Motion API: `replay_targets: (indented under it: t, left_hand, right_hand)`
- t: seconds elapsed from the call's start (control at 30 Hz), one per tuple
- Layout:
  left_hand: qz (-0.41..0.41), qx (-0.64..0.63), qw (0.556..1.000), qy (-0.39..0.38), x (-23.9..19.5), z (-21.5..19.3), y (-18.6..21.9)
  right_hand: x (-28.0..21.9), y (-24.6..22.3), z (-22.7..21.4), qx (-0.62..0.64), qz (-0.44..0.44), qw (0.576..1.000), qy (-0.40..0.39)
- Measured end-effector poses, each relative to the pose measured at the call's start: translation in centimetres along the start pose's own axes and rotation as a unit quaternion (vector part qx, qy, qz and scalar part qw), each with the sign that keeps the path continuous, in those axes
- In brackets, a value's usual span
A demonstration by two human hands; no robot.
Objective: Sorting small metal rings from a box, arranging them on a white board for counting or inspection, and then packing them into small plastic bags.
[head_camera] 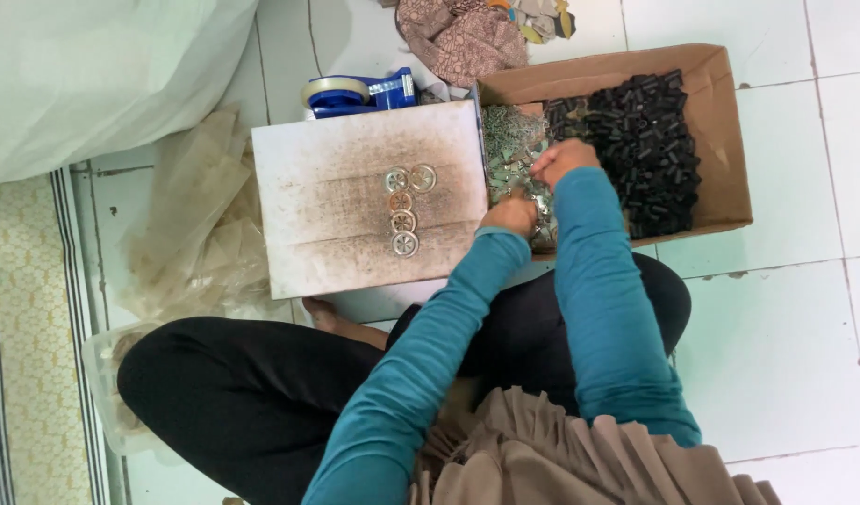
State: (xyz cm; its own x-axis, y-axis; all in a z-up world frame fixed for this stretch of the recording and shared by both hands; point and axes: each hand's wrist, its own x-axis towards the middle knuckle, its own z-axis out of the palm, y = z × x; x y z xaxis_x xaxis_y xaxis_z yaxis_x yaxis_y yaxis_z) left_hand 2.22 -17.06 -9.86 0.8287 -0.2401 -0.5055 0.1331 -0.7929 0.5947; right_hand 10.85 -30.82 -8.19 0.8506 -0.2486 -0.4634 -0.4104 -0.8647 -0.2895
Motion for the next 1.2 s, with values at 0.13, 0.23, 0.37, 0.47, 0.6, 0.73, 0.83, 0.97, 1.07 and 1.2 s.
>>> replay_targets:
  t: [0.13,0.23,0.37,0.47,0.6,0.73,0.83,0.97,1.07,1.2]
  left_hand:
    - [0.019,0.090,0.996,-0.007,3.2,3.0,-0.4]
    - [0.010,0.170,0.983,0.073,8.7,9.9,-3.0]
    - [0.029,0.144,0.987,0.065,7.4,8.5,-2.1]
    - [0.047,0.124,0.989,0.060,6.0,6.7,-1.3]
    - [0.067,0.090,0.992,0.052,4.2,5.1,-1.3]
    - [0.118,0.112,0.981,0.105,1.4,3.4,-1.6]
    - [0.153,0.038,0.973,0.167,-3.3,-1.9,-0.2]
    - [0.098,-0.272,0.915,0.281,-6.5,-5.1,-2.1]
    - [0.074,-0.332,0.894,0.292,-9.6,-8.4,-4.3]
    - [0.041,-0.296,0.895,0.331,-12.6,-11.6,-6.8]
  right_hand:
    - [6.9,4.2,8.9,-0.108,-0.014,0.993,-0.039]
    - [6.2,3.9,9.5,-0.100,0.028,0.988,-0.117]
    - [6.3,4.0,9.2,-0.099,0.020,0.989,-0.109]
    - [6.5,4.4,8.8,-0.096,0.012,0.990,-0.100]
    - [6.7,4.8,8.6,-0.096,-0.003,0.991,-0.092]
    - [3.6,3.4,5.5,-0.095,-0.009,0.992,-0.082]
    - [-4.5,-1.1,-1.4,0.065,-0.029,0.994,-0.084]
    - [-10.9,-4.8,-6.5,0.360,-0.153,0.903,-0.178]
    - [-10.9,-6.9,-4.7,0.368,-0.241,0.871,-0.220]
    - [-11.8,-10.1,-0.9,0.363,-0.306,0.858,-0.194]
